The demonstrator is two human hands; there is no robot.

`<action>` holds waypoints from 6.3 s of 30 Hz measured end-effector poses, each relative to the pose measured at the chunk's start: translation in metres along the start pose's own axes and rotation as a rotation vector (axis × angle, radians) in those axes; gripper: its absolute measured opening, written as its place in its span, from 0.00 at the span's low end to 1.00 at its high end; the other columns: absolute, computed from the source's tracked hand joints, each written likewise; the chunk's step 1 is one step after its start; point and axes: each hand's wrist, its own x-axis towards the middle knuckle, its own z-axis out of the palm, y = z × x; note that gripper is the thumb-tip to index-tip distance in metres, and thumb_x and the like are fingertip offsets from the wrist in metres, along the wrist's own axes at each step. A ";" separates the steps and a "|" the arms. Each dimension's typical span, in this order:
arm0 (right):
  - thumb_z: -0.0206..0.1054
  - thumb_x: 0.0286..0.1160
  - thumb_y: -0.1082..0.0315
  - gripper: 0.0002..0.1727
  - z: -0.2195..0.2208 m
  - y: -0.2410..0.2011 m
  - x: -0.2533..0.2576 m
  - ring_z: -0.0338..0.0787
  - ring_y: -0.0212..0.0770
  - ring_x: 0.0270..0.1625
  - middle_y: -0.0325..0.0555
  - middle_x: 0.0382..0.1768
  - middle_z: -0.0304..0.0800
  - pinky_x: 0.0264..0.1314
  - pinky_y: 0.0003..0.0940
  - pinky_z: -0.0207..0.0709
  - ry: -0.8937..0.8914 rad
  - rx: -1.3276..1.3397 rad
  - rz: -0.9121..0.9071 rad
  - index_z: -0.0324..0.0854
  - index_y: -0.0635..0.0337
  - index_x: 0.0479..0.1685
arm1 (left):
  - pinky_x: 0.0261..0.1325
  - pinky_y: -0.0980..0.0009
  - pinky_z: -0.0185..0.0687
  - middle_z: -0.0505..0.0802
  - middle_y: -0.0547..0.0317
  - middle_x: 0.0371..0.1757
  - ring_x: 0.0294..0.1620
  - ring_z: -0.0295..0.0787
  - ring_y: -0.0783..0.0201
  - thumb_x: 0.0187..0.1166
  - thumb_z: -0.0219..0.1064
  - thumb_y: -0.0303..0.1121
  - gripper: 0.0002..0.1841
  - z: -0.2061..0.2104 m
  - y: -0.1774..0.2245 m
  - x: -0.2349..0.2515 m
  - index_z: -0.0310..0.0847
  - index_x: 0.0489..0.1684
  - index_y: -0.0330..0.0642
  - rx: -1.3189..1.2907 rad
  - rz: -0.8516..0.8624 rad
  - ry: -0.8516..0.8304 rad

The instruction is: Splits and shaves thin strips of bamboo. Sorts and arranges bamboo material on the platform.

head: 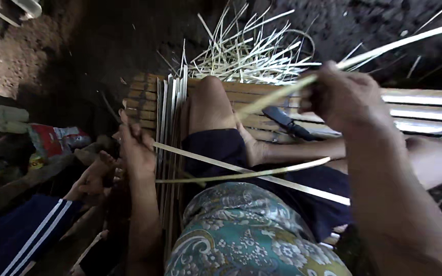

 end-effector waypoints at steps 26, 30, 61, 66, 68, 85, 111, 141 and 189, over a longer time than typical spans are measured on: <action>0.57 0.90 0.65 0.17 -0.189 0.029 -0.236 0.90 0.46 0.39 0.54 0.44 0.91 0.47 0.50 0.84 0.824 -0.723 0.233 0.84 0.60 0.66 | 0.69 0.36 0.76 0.84 0.37 0.71 0.67 0.85 0.38 0.90 0.59 0.44 0.25 0.189 -0.165 -0.117 0.74 0.79 0.39 1.287 0.303 -1.692; 0.62 0.88 0.63 0.14 -0.156 0.116 -0.257 0.90 0.69 0.47 0.66 0.45 0.91 0.48 0.73 0.78 0.840 -0.729 0.593 0.88 0.59 0.60 | 0.68 0.39 0.77 0.86 0.32 0.63 0.61 0.87 0.37 0.90 0.60 0.39 0.28 0.195 -0.199 -0.129 0.64 0.84 0.34 1.346 0.141 -1.717; 0.64 0.82 0.73 0.23 -0.009 0.141 0.061 0.81 0.78 0.67 0.78 0.72 0.74 0.62 0.71 0.77 -0.120 -0.944 0.201 0.74 0.70 0.75 | 0.23 0.86 0.66 0.92 0.71 0.32 0.18 0.72 0.83 0.89 0.59 0.34 0.12 0.119 0.055 -0.033 0.85 0.61 0.45 1.003 0.202 -1.144; 0.65 0.83 0.71 0.14 -0.032 0.061 0.010 0.86 0.64 0.34 0.68 0.37 0.87 0.38 0.64 0.78 0.093 -0.481 -0.190 0.82 0.69 0.61 | 0.25 0.89 0.67 0.92 0.76 0.30 0.21 0.74 0.87 0.87 0.62 0.36 0.09 0.120 0.062 -0.049 0.89 0.48 0.45 0.934 0.264 -1.213; 0.65 0.85 0.64 0.11 -0.032 0.035 -0.013 0.82 0.36 0.24 0.45 0.29 0.85 0.28 0.35 0.78 0.169 -0.251 -0.384 0.82 0.60 0.57 | 0.25 0.90 0.67 0.92 0.78 0.30 0.21 0.74 0.88 0.87 0.63 0.38 0.10 0.120 0.063 -0.055 0.90 0.46 0.47 0.934 0.269 -1.228; 0.51 0.87 0.66 0.14 0.010 -0.023 -0.106 0.79 0.16 0.23 0.25 0.29 0.87 0.24 0.11 0.74 -0.519 0.177 -0.361 0.84 0.54 0.42 | 0.25 0.90 0.67 0.92 0.79 0.27 0.22 0.77 0.88 0.85 0.66 0.43 0.10 0.120 0.071 -0.078 0.90 0.42 0.50 1.099 0.193 -1.296; 0.50 0.90 0.66 0.08 0.004 -0.040 -0.110 0.78 0.16 0.24 0.29 0.29 0.83 0.24 0.10 0.75 -0.568 0.056 -0.486 0.74 0.56 0.53 | 0.31 0.89 0.81 0.92 0.77 0.28 0.28 0.86 0.85 0.85 0.65 0.42 0.10 0.121 0.078 -0.082 0.87 0.38 0.50 0.998 0.315 -1.346; 0.54 0.84 0.66 0.06 0.008 -0.051 -0.106 0.77 0.16 0.20 0.27 0.24 0.78 0.20 0.12 0.76 -0.489 -0.087 -0.536 0.72 0.56 0.50 | 0.24 0.89 0.75 0.91 0.72 0.25 0.22 0.81 0.82 0.84 0.66 0.34 0.06 0.121 0.078 -0.082 0.87 0.41 0.45 0.928 0.271 -1.314; 0.66 0.81 0.57 0.14 0.038 0.022 -0.109 0.80 0.15 0.27 0.27 0.25 0.85 0.28 0.12 0.76 -0.215 -0.008 -0.646 0.86 0.59 0.38 | 0.25 0.86 0.74 0.75 0.79 0.13 0.16 0.75 0.83 0.90 0.32 0.63 0.34 0.116 -0.055 -0.111 0.74 0.16 0.59 -0.467 -0.629 -0.732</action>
